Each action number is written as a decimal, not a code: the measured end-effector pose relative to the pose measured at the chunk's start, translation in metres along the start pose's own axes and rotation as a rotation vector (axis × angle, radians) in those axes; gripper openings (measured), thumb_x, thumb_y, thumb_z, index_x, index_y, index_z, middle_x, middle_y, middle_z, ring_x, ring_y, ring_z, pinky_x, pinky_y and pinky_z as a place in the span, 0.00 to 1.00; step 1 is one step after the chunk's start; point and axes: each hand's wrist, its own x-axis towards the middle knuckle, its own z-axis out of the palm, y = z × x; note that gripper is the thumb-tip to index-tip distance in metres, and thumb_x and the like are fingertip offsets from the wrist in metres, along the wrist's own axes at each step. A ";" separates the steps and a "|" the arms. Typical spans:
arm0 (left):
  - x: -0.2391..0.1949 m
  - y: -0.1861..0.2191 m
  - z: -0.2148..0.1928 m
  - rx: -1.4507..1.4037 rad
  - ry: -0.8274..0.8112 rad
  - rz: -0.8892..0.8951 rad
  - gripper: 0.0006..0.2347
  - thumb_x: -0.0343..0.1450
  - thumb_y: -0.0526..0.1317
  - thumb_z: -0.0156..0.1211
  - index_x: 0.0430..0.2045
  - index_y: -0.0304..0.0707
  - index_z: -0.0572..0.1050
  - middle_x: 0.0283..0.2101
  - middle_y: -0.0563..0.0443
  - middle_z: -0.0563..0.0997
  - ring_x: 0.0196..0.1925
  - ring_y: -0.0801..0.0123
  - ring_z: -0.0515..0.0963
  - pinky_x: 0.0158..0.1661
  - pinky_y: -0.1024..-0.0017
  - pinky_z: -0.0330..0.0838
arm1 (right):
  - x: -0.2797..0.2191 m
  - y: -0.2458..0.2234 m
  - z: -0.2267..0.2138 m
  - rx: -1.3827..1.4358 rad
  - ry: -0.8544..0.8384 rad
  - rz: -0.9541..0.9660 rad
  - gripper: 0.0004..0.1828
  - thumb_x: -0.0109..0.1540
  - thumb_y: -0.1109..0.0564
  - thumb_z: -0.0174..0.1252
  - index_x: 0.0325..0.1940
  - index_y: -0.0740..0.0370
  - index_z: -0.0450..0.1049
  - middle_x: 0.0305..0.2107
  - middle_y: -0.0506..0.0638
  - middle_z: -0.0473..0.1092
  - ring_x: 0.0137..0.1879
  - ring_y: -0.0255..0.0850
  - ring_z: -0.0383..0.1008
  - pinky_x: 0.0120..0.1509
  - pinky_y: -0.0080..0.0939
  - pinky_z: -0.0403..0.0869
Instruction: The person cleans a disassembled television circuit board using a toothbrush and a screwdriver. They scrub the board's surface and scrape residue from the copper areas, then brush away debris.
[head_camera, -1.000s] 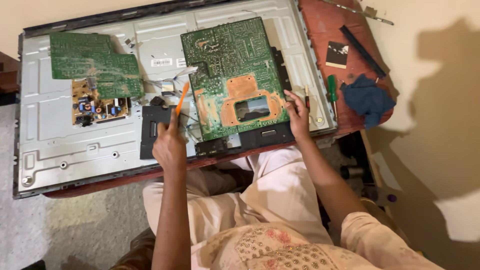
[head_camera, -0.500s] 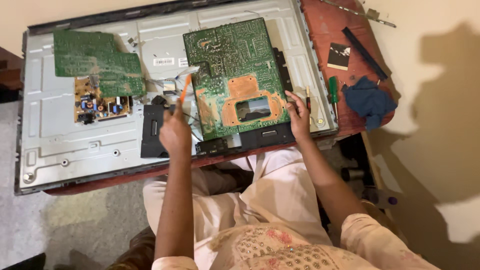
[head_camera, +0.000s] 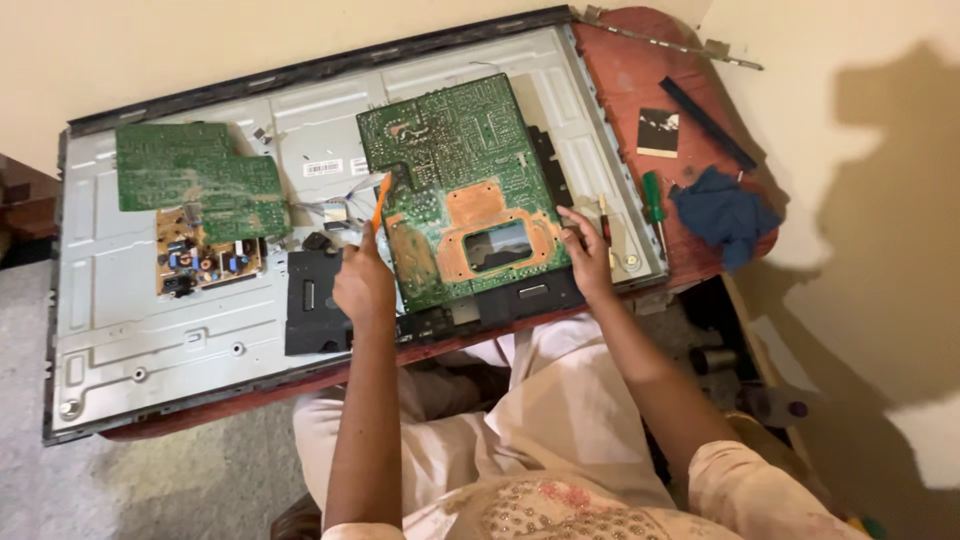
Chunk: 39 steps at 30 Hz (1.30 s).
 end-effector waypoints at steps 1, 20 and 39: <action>0.000 -0.005 -0.001 -0.003 -0.001 0.006 0.17 0.78 0.41 0.51 0.62 0.65 0.73 0.44 0.42 0.82 0.33 0.43 0.85 0.30 0.51 0.78 | -0.001 0.000 0.001 -0.006 0.002 -0.012 0.21 0.71 0.57 0.54 0.69 0.60 0.70 0.31 0.36 0.64 0.36 0.24 0.58 0.41 0.26 0.60; -0.047 -0.009 0.001 0.045 -0.094 0.056 0.23 0.73 0.37 0.52 0.65 0.65 0.70 0.42 0.41 0.81 0.32 0.45 0.84 0.29 0.52 0.78 | -0.003 -0.013 0.002 -0.086 0.013 -0.037 0.21 0.70 0.56 0.55 0.68 0.60 0.71 0.32 0.37 0.64 0.38 0.25 0.59 0.44 0.26 0.62; -0.031 -0.023 0.014 0.029 -0.033 -0.009 0.22 0.73 0.36 0.54 0.64 0.60 0.70 0.39 0.41 0.81 0.29 0.43 0.84 0.26 0.51 0.77 | -0.002 -0.013 0.002 -0.076 0.009 0.014 0.21 0.71 0.57 0.54 0.69 0.60 0.70 0.32 0.37 0.64 0.37 0.25 0.58 0.43 0.27 0.61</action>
